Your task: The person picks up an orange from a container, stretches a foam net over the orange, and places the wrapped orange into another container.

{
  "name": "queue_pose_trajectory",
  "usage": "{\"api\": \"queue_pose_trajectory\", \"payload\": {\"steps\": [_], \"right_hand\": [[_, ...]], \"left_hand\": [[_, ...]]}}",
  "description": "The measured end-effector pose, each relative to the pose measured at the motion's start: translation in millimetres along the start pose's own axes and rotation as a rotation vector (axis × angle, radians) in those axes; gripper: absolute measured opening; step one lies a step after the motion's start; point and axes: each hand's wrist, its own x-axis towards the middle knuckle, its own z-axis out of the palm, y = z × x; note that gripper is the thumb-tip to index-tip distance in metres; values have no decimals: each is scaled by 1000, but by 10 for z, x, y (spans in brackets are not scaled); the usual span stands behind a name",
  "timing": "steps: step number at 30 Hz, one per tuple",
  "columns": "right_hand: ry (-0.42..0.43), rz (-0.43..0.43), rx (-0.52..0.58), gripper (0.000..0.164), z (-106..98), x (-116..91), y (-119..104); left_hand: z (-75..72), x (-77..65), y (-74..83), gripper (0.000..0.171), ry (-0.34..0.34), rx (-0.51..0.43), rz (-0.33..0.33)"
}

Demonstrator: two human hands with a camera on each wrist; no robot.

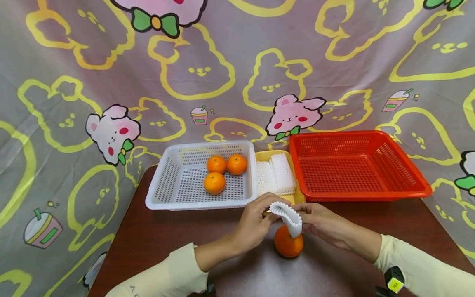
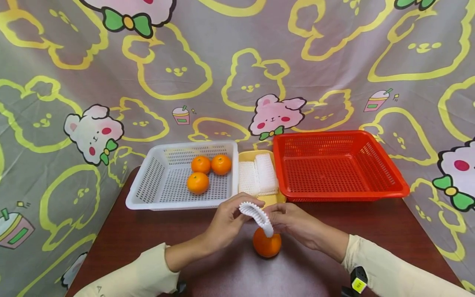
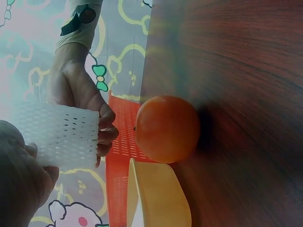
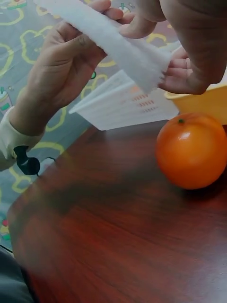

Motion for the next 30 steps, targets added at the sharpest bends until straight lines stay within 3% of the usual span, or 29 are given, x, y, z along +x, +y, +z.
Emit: {"api": "queue_pose_trajectory", "payload": {"steps": [5,7,9,14,16,20,23,30], "right_hand": [[-38,20,144,35,15,57,25],[-41,31,204,31,27,67,24],[-26,29,245,32,43,76,16],[51,-3,307,37,78,103,-21],[76,-17,324,36,86,118,-38],[128,-21,331,35,109,149,-70],[160,-17,317,43,137,162,-84],[245,-48,238,43,218,144,-79]], "left_hand": [[4,-7,-28,25,63,116,67],[16,-17,-29,29,74,116,26],[32,-29,-25,37,77,83,-81],[80,-48,-42,57,118,-84,-457],[90,-60,-63,59,118,-181,-558],[87,-103,-106,46,50,-464,-667],[85,-127,-128,35,9,-633,-710],[73,-97,-145,29,-10,-728,-760]]}}
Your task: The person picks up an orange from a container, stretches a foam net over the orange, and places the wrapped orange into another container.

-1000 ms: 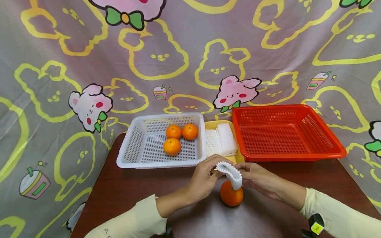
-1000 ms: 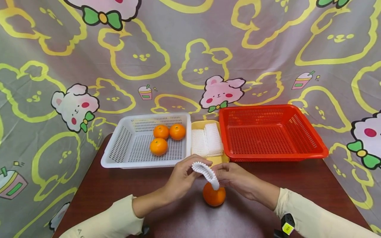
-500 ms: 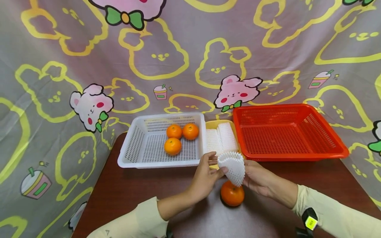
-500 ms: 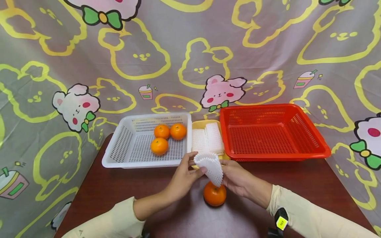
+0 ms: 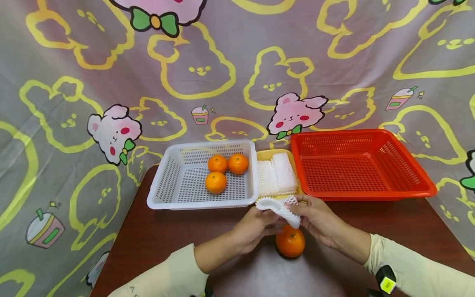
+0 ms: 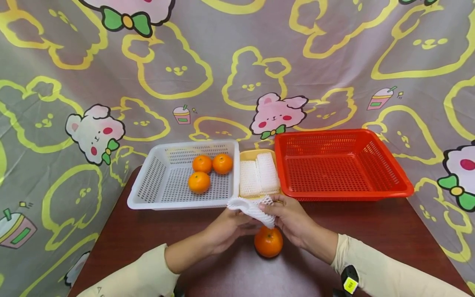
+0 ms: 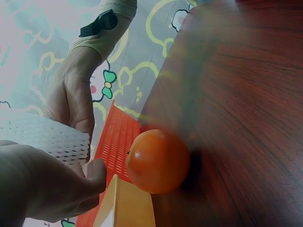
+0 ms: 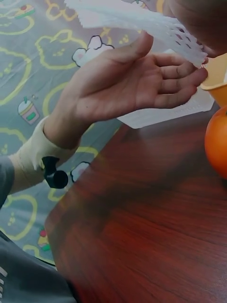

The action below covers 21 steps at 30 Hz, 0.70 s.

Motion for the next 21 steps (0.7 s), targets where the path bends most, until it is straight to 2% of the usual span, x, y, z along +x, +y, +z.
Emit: {"api": "queue_pose_trajectory", "payload": {"steps": [8,15,18,21], "right_hand": [[-22,-44,-5,34,-8,-42,17],[5,-65,1,31,-12,-44,6],[-17,-52,6,29,-54,-49,-1],[-57,-10,28,23,-121,-73,7]], "left_hand": [[-33,28,1,32,-71,-36,-48],[-53,41,10,35,-16,-55,-64],[-78,50,34,36,-10,-73,-77],[-106,61,71,37,-6,-123,-46]]}}
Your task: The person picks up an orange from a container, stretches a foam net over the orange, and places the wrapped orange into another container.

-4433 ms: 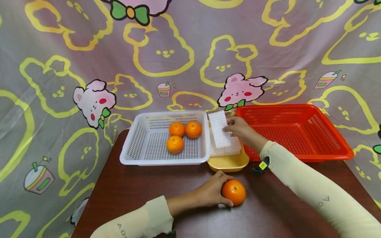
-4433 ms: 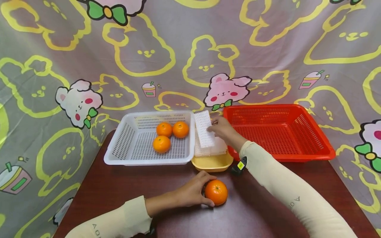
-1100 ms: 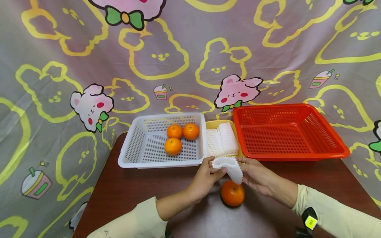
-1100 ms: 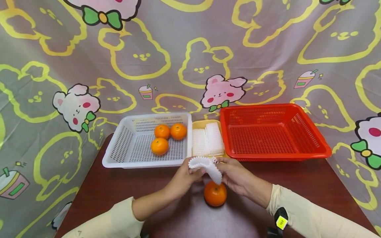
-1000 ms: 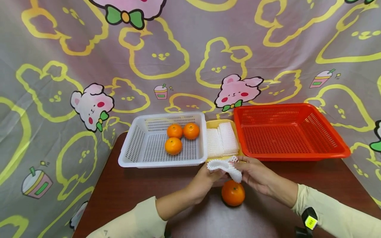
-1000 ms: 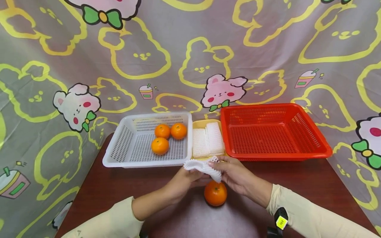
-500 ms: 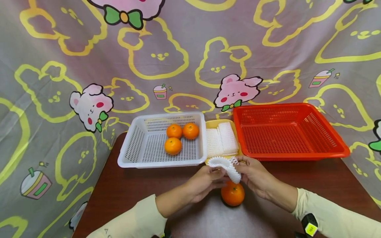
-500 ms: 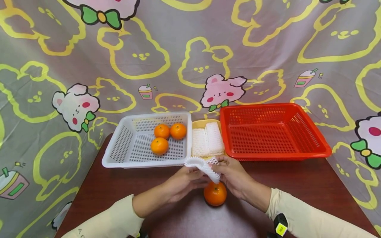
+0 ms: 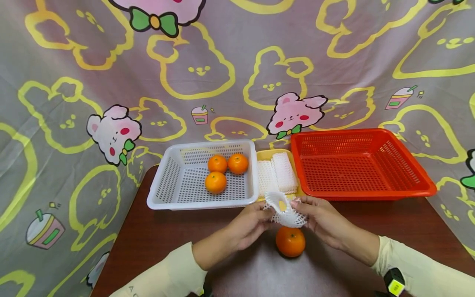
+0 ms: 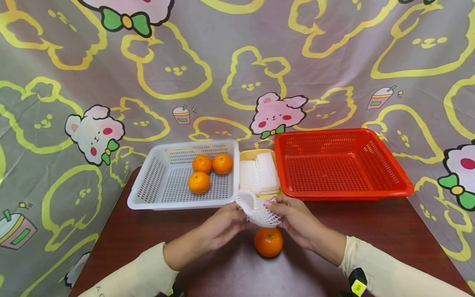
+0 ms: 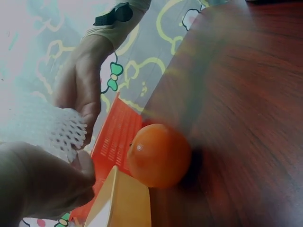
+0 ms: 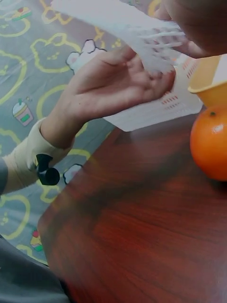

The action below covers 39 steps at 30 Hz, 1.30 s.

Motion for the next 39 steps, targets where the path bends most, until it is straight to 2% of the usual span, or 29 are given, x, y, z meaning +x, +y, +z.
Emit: {"api": "queue_pose_trajectory", "payload": {"steps": [5,9,13,16,20,22,25,30,33,36,39], "right_hand": [[-78,48,74,16,-115,-57,45],[-150,52,110,19,-168,-75,62],[-216,88,149,24,-211,-87,55],[-263,126,152,26,-246,-99,57],[-346,149,117,30,-291,-108,96],[-357,149,82,30,-302,-113,124],[-281,135,-8,25,-304,-111,171],[-9,98,-177,27,-308,-94,291],[127,96,-226,30,-326,-85,403],[207,85,-246,26,-339,-73,533],[260,69,-258,20,-331,-46,666]], "left_hand": [[-25,19,56,31,0,-136,82],[-33,27,60,26,-53,-195,93],[-34,27,27,23,-112,-206,54],[-41,25,-7,26,-126,-203,33],[-82,12,-82,27,-83,-165,22],[-112,6,-146,24,-43,-139,10],[-145,-3,-269,19,32,-99,-12],[-137,-10,-490,24,232,49,-27],[-111,-9,-600,24,364,165,-22],[-83,-4,-677,22,455,266,4],[-64,1,-743,19,497,352,41]]}}
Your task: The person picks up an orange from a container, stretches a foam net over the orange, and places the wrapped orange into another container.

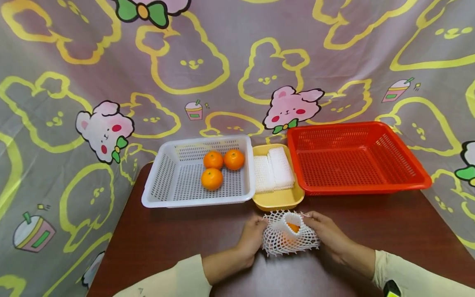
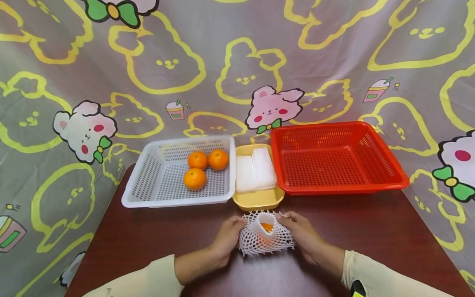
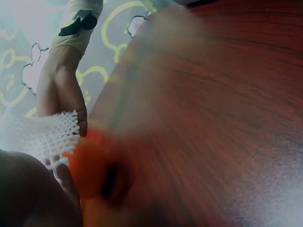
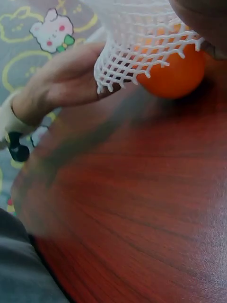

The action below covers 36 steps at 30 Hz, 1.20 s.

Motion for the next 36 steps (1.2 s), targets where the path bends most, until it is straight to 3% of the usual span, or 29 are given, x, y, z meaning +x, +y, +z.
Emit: {"api": "queue_pose_trajectory", "payload": {"steps": [9,14,18,25,30,36], "right_hand": [[179,-7,-105,24,185,91,201],[191,-51,-125,20,232,84,266],[176,-58,-39,13,262,79,277],[259,-121,-22,26,336,108,187],[303,-184,-21,16,372,124,95],[293,-258,18,17,387,137,2]], "left_hand": [[107,-34,-48,13,1,202,56],[122,-34,-24,12,4,266,80],[136,-22,-11,12,1,249,64],[154,-4,11,15,-1,163,42],[157,1,58,17,-8,131,69],[161,28,108,18,29,145,127]]}}
